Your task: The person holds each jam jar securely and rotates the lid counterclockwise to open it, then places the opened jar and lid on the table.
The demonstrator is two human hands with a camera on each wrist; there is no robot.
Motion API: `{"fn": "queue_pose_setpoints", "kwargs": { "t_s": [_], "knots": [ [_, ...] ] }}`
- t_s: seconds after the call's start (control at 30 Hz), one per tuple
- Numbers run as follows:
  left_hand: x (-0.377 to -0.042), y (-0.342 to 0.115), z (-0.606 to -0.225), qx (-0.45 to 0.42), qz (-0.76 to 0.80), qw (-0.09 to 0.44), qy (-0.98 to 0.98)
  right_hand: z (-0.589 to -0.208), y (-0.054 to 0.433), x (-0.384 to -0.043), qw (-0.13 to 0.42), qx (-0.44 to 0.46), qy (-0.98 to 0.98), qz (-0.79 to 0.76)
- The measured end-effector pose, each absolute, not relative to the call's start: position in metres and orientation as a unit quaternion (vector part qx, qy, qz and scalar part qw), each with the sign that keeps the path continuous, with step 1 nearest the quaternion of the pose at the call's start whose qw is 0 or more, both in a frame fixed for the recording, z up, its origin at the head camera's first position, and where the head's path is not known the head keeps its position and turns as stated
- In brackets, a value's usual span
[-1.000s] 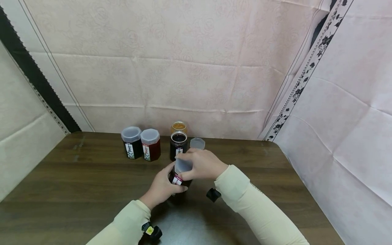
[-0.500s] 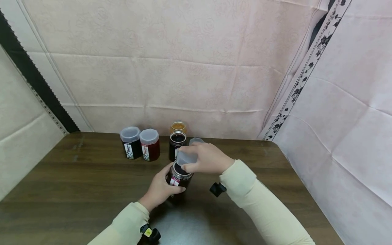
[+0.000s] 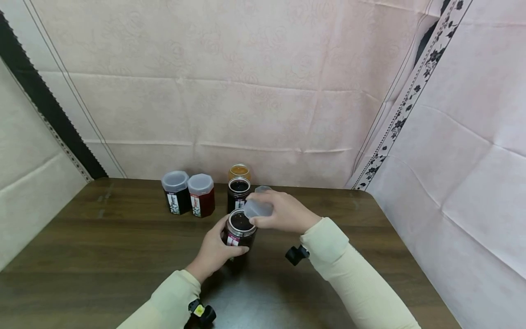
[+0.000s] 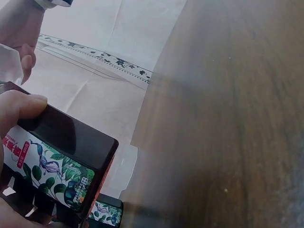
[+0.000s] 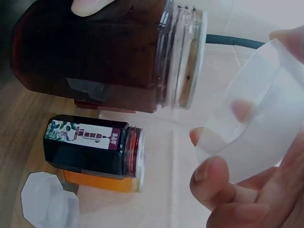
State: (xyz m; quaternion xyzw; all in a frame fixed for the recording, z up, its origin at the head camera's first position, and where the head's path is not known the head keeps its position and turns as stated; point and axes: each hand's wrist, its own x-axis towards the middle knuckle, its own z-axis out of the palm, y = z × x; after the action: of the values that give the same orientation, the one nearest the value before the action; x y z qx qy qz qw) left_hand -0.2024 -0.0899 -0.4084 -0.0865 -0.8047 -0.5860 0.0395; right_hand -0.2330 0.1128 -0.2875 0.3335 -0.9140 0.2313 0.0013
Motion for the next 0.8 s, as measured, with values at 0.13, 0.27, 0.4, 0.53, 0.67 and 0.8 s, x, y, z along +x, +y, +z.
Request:
{"fn": "queue_pose_setpoints", "kwargs": {
  "t_s": [0.13,0.27,0.4,0.53,0.67,0.8],
  "knots": [
    [-0.204,-0.090,-0.407,-0.080,-0.582,0.038,-0.808,-0.290,0.117,-0.234,0.000,0.329,-0.912,0.245],
    [-0.204,-0.089,-0.405,-0.072,-0.578,0.036,-0.812,-0.292,0.120,-0.235,0.000,0.328,-0.908,0.262],
    [-0.204,-0.089,-0.404,-0.070,-0.579,0.032,-0.812,-0.296,0.122,-0.236,0.003,0.326,-0.904,0.276],
    [-0.205,-0.089,-0.404,-0.070,-0.578,0.029,-0.813,-0.297,0.124,-0.237,-0.005,0.321,-0.900,0.294],
    [-0.205,-0.091,-0.403,-0.067,-0.577,0.027,-0.814,-0.299,0.127,-0.238,-0.017,0.308,-0.899,0.311],
    [-0.207,-0.092,-0.404,-0.062,-0.580,0.025,-0.812,-0.301,0.129,-0.239,-0.024,0.295,-0.900,0.321]
  ]
}}
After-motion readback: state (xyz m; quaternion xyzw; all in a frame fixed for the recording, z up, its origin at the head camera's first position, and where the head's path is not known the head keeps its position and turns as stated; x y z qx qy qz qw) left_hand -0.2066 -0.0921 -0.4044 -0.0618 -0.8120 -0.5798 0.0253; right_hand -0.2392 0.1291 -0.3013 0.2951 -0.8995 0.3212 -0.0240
